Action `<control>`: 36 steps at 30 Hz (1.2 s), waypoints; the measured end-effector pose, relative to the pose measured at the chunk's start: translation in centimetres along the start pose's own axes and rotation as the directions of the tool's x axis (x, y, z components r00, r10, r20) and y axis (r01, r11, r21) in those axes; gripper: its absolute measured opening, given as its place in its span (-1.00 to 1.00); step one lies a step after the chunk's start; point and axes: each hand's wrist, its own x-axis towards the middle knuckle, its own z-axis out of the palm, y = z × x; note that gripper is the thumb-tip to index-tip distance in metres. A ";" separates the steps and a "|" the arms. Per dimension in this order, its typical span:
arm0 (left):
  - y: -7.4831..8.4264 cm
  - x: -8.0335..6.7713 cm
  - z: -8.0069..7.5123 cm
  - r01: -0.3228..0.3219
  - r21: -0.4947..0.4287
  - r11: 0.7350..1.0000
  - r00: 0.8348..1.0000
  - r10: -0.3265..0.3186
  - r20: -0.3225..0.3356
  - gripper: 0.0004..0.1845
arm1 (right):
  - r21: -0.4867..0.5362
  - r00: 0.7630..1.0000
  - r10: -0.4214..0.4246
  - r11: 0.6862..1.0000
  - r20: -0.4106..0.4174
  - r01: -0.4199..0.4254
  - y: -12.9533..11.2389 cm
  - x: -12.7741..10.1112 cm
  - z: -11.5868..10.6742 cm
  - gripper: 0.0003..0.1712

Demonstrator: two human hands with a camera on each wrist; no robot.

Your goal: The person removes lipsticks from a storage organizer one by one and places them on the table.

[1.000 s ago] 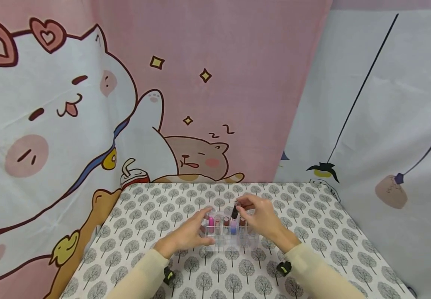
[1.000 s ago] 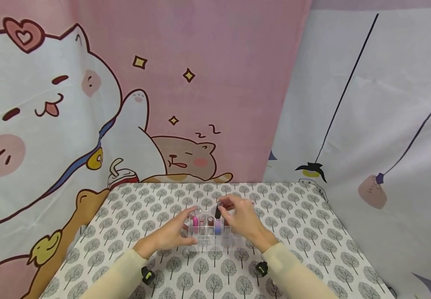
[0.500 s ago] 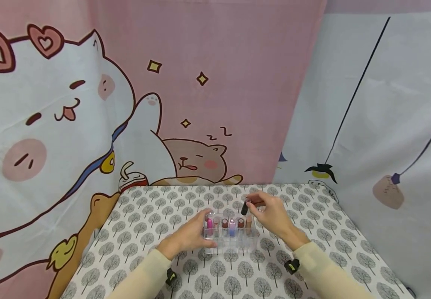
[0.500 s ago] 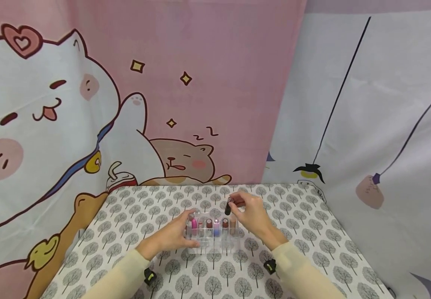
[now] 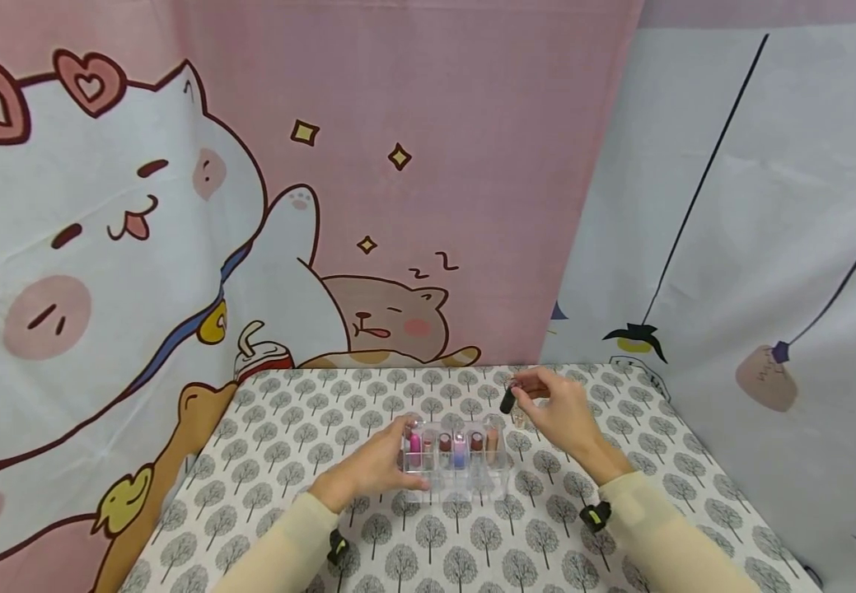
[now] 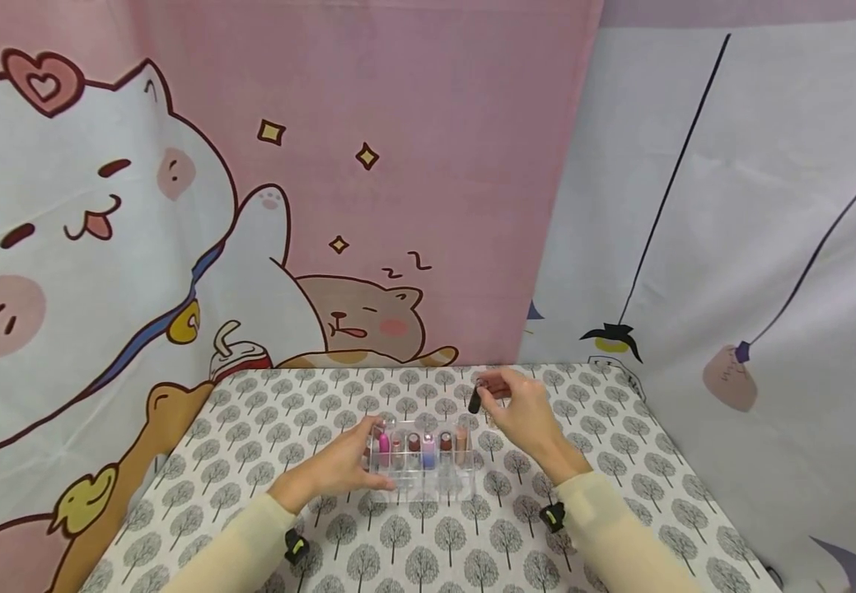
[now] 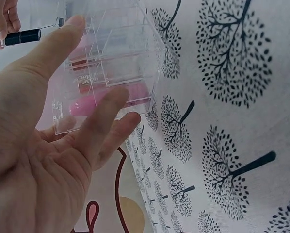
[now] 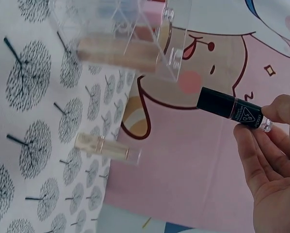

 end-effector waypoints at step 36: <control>0.0 -0.1 -0.1 -0.008 -0.047 0.999 0.999 0.010 0.030 0.24 | -0.087 0.986 0.159 0.983 -0.056 -0.164 7.2 -1.4 -1.2 -0.71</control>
